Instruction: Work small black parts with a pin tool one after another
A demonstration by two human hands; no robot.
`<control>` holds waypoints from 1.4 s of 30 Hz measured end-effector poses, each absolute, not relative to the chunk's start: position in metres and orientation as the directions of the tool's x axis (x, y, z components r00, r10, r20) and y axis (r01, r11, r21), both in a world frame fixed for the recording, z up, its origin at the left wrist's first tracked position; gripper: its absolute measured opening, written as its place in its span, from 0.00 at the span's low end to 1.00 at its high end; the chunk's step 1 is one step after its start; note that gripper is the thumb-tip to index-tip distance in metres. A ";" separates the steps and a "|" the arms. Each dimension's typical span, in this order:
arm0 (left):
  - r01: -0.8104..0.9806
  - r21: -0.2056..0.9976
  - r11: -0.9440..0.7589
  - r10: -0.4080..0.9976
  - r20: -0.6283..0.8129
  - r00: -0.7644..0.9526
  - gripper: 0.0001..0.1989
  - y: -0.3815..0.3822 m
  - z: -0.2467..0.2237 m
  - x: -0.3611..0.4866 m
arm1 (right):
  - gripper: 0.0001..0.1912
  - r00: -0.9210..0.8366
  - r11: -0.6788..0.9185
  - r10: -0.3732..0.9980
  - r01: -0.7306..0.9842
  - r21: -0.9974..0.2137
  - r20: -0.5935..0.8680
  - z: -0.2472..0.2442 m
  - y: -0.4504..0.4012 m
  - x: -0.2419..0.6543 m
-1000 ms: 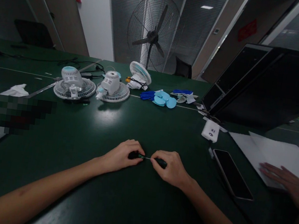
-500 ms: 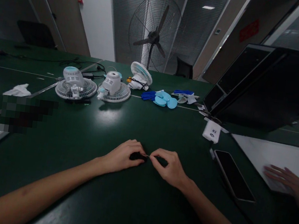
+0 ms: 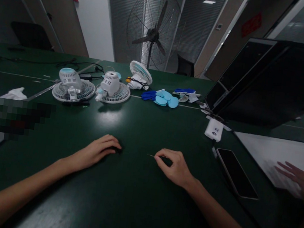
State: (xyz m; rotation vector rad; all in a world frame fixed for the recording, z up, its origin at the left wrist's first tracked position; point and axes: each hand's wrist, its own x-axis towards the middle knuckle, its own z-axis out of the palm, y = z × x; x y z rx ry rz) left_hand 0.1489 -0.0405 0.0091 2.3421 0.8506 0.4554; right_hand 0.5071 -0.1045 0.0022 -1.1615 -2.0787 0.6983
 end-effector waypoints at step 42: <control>0.839 0.544 0.013 0.961 0.226 -0.161 0.26 0.024 0.002 -0.038 | 0.08 -0.424 0.481 0.867 0.579 -0.658 0.260 0.002 -0.106 0.506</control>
